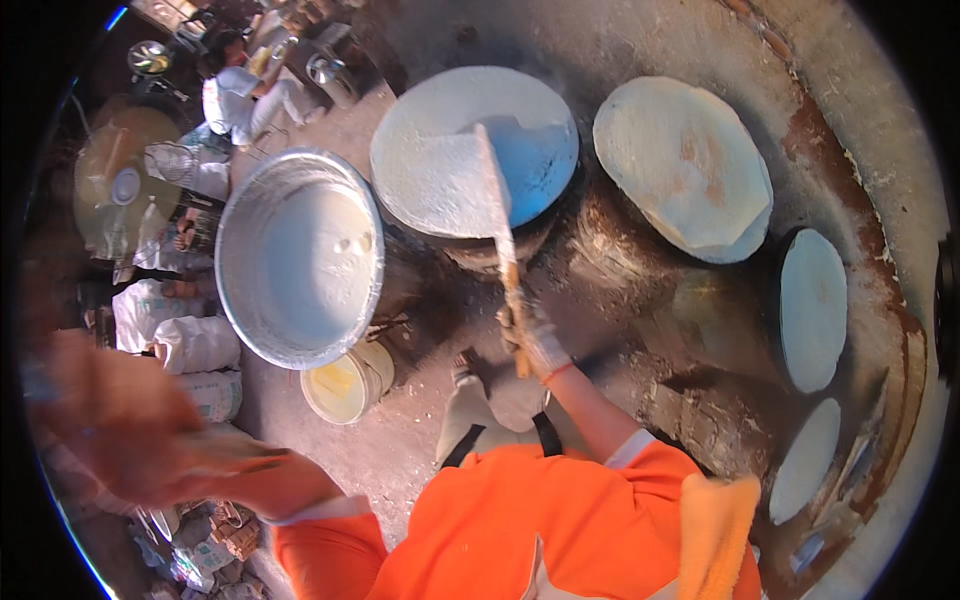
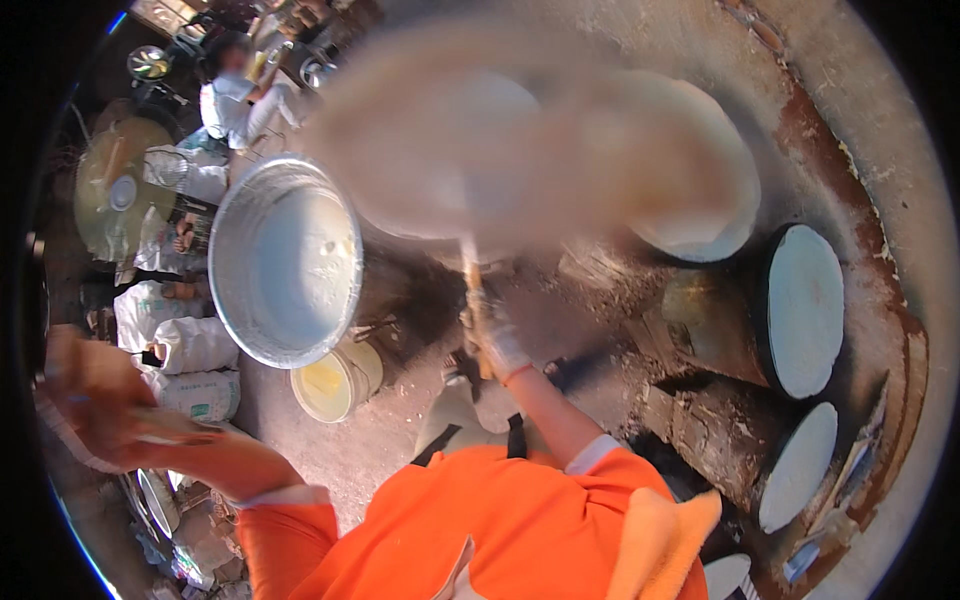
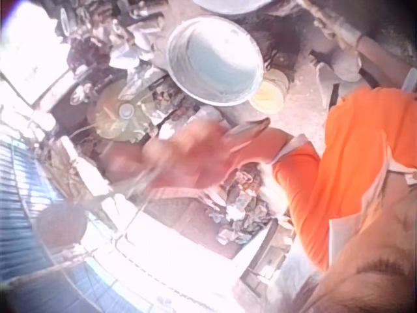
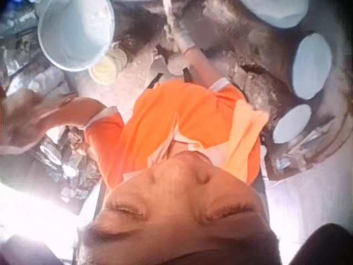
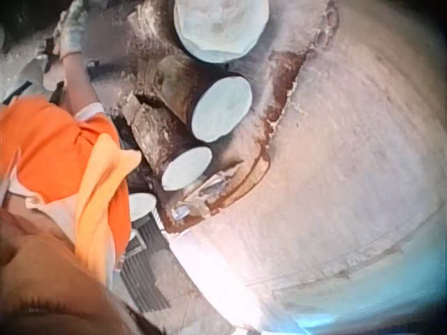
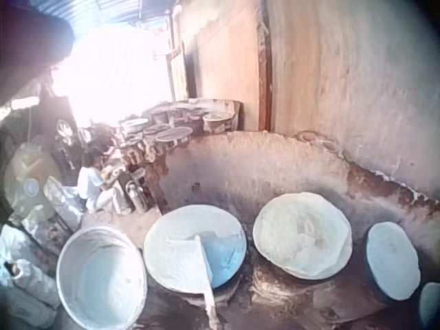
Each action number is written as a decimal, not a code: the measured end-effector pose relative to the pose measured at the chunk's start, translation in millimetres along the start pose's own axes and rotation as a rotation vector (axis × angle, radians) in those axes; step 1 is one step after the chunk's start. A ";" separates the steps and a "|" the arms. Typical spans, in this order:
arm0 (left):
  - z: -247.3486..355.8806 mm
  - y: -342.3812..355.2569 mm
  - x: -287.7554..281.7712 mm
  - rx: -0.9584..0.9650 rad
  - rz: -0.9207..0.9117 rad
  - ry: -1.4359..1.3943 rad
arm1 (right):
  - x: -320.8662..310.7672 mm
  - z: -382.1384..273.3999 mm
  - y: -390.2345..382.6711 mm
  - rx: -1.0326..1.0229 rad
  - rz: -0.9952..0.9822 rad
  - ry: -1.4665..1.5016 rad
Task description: The person scoops batter from a large metal bowl and pours it onto a hot, circular griddle. Using a ladle, they spread the batter into a thin, round crepe. The person then uses a wooden stick to lift and flip the crepe to cook the other side before removing it and placing it on a stack.
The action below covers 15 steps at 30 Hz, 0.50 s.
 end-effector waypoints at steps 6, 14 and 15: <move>-105.7 -104.1 -75.6 -0.456 0.661 0.528 | 48.9 -29.1 6.8 -0.043 -0.115 0.019; -204.7 -194.0 -149.4 -0.659 0.824 0.313 | -36.6 -60.6 -5.6 -0.091 0.035 -0.441; -206.3 -195.3 -147.0 -0.674 0.810 0.290 | -37.8 -78.6 -9.7 -0.086 0.109 -0.472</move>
Point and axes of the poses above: each hand's wrist, its own y-axis towards the middle knuckle, its own x-axis out of the palm, z = x × y, the point moved 9 cm from there along y, towards the middle knuckle, and after that the axes turned 13 degrees about y, right-handed, at the moved point
